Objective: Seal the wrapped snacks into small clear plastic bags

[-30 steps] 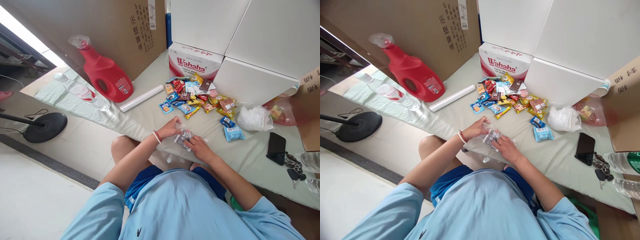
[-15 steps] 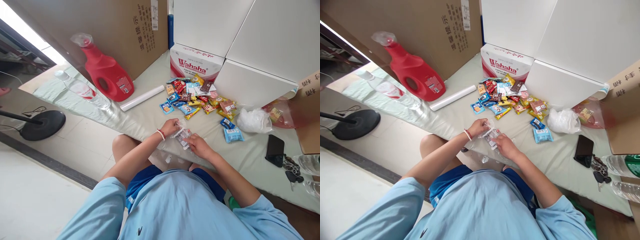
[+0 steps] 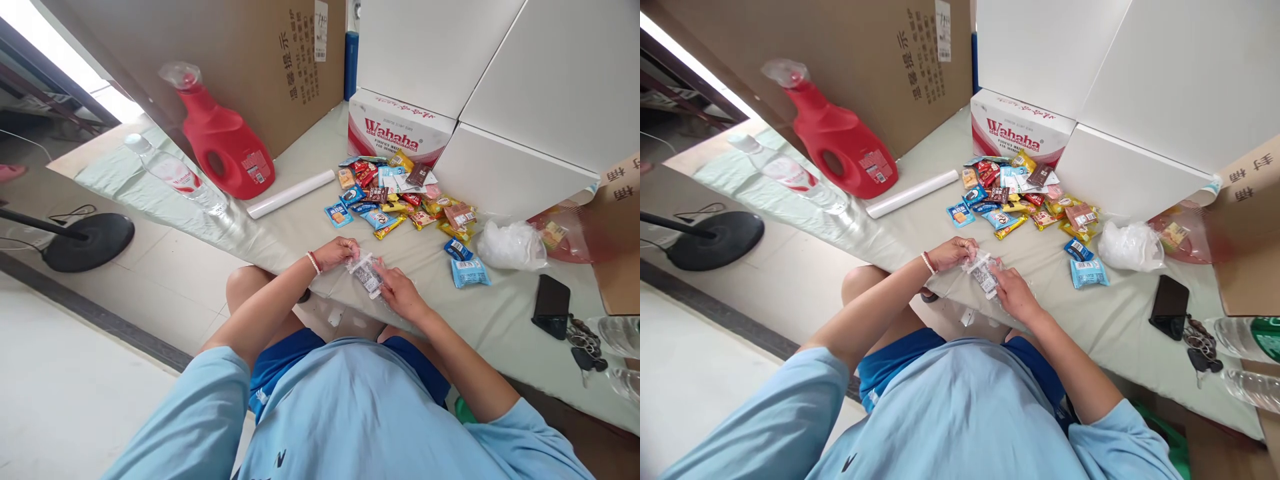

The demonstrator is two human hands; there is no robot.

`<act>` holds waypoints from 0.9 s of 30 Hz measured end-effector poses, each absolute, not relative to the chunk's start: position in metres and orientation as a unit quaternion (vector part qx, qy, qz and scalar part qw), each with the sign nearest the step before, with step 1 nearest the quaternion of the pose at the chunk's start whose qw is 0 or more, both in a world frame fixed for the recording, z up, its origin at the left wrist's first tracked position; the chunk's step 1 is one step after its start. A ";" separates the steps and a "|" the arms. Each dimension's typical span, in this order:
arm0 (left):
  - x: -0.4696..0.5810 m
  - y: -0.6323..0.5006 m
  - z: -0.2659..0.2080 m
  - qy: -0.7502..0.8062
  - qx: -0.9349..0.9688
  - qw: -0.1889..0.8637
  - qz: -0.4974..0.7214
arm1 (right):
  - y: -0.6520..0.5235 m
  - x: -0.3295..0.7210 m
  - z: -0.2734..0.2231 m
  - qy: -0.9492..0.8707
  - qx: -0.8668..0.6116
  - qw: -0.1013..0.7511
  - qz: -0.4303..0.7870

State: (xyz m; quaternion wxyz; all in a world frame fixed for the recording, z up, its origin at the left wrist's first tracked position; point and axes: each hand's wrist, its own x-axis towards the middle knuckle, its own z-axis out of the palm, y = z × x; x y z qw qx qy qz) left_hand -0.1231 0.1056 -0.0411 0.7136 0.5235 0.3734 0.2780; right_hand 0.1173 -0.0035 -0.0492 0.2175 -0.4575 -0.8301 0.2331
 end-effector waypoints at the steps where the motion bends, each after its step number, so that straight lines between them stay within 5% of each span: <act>1: -0.125 0.106 -0.040 0.375 0.519 0.715 0.280 | -0.003 0.117 -0.048 -0.851 -0.440 0.193 0.212; 8: -0.107 0.086 -0.015 0.427 0.581 0.611 0.326 | -0.008 0.108 -0.049 -0.889 -0.427 0.125 0.111; 12: -0.078 0.046 -0.011 0.434 0.740 0.431 0.280 | -0.008 0.107 -0.048 -0.881 -0.418 0.169 0.144; 18: -0.079 0.013 -0.029 0.396 0.811 0.343 0.261 | -0.027 0.141 -0.024 -0.856 -0.345 0.285 0.259; 22: -0.084 0.007 -0.038 0.376 0.841 0.299 0.248 | -0.044 0.185 -0.029 -0.755 -0.521 0.361 0.168; 27: -0.081 0.009 -0.045 0.386 0.846 0.278 0.239 | -0.040 0.211 -0.047 -0.748 -0.606 0.268 0.043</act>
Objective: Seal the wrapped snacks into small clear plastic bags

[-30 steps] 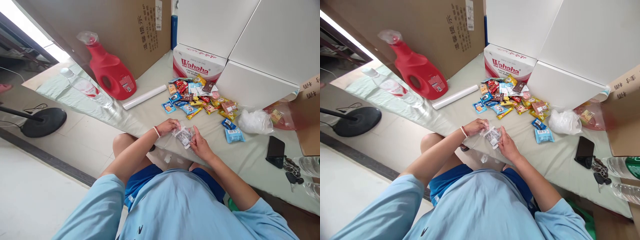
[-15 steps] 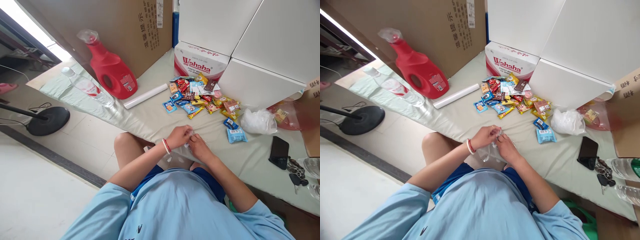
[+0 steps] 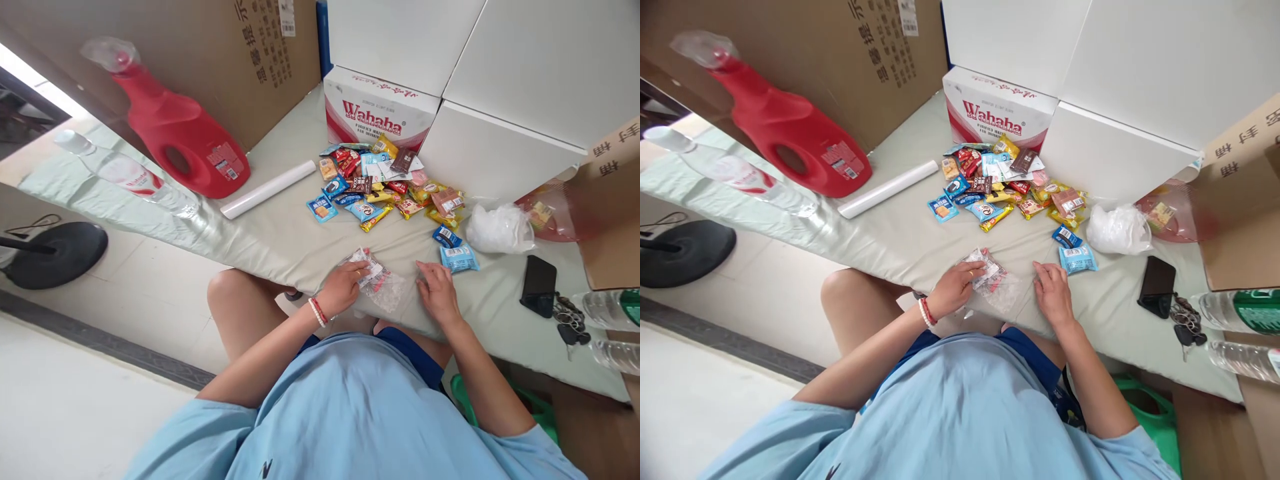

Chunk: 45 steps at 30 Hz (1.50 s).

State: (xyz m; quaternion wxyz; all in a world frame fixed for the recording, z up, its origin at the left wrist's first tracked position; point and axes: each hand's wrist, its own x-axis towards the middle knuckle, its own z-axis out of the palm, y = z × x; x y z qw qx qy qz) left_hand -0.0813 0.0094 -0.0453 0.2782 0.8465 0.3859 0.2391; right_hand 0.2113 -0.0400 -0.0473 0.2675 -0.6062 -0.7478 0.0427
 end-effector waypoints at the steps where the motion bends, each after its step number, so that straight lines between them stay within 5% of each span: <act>1: -0.081 0.011 -0.046 0.385 0.846 0.280 0.240 | -0.038 0.209 -0.047 -0.772 -0.583 0.249 0.049; 5: -0.081 0.015 -0.046 0.386 0.843 0.283 0.243 | -0.035 0.182 -0.036 -0.856 -0.468 0.205 0.084; 14: -0.068 -0.009 -0.039 0.412 0.865 0.206 0.198 | 0.002 0.139 -0.010 -0.855 -0.380 0.271 0.227; 19: -0.089 0.005 -0.052 0.350 0.821 0.339 0.297 | 0.044 0.119 -0.014 -0.765 -0.444 0.246 0.397; 24: -0.086 -0.005 -0.056 0.446 0.643 0.459 0.420 | 0.041 0.108 -0.023 -0.706 -0.483 0.251 0.452; 31: -0.061 -0.001 -0.055 0.621 0.627 0.239 0.406 | 0.031 0.107 -0.035 -0.665 -0.528 0.281 0.447; 38: -0.078 0.027 -0.050 0.625 0.690 0.258 0.257 | 0.021 0.119 -0.037 -0.618 -0.480 0.319 0.534; 45: -0.041 -0.015 -0.022 0.494 0.743 0.240 0.382 | -0.030 0.148 -0.033 -0.372 -0.551 0.504 0.552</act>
